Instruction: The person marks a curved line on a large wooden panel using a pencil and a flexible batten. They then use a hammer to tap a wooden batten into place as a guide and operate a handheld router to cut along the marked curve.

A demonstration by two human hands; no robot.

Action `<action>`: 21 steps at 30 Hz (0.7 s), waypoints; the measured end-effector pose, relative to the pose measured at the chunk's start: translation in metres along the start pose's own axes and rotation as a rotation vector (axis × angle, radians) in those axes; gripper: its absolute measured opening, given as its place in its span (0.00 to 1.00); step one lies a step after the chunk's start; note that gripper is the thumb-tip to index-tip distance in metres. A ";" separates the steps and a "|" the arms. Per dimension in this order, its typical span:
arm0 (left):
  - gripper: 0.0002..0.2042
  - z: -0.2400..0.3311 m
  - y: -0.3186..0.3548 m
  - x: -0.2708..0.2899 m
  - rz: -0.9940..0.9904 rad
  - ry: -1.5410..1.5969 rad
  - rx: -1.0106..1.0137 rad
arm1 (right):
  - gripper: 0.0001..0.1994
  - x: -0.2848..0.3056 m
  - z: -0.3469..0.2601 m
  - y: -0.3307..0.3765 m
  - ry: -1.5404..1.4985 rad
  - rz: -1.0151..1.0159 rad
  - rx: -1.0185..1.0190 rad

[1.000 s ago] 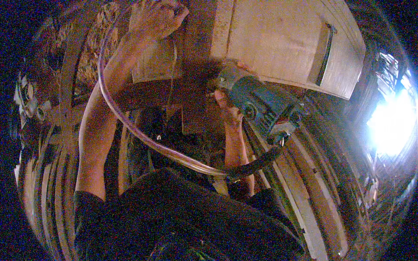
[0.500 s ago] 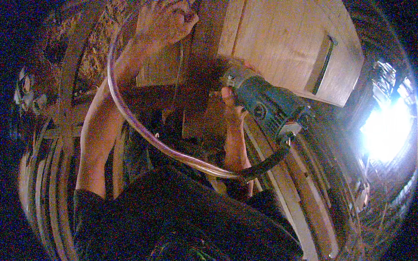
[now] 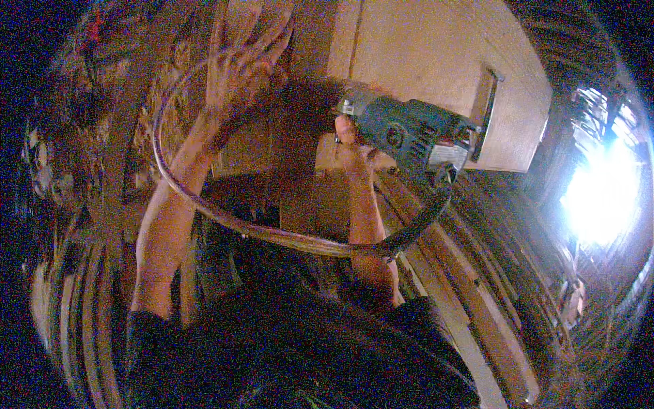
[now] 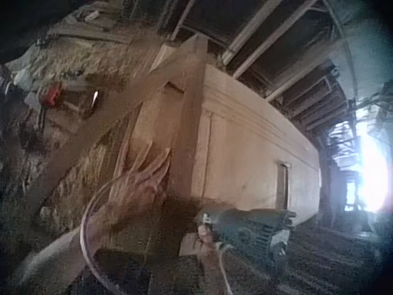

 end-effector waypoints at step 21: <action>0.34 0.015 0.008 0.013 0.113 -0.224 -0.105 | 0.32 -0.027 0.005 -0.168 -0.108 -0.034 0.033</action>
Point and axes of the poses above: each hand's wrist, its own y-axis away from the middle knuckle, its own x-axis out of the back of the hand, z = x × y, the point moved 8 cm from there along -y, towards the middle knuckle, and after that the axes turned 15 degrees about -z, right-handed, at the moved point
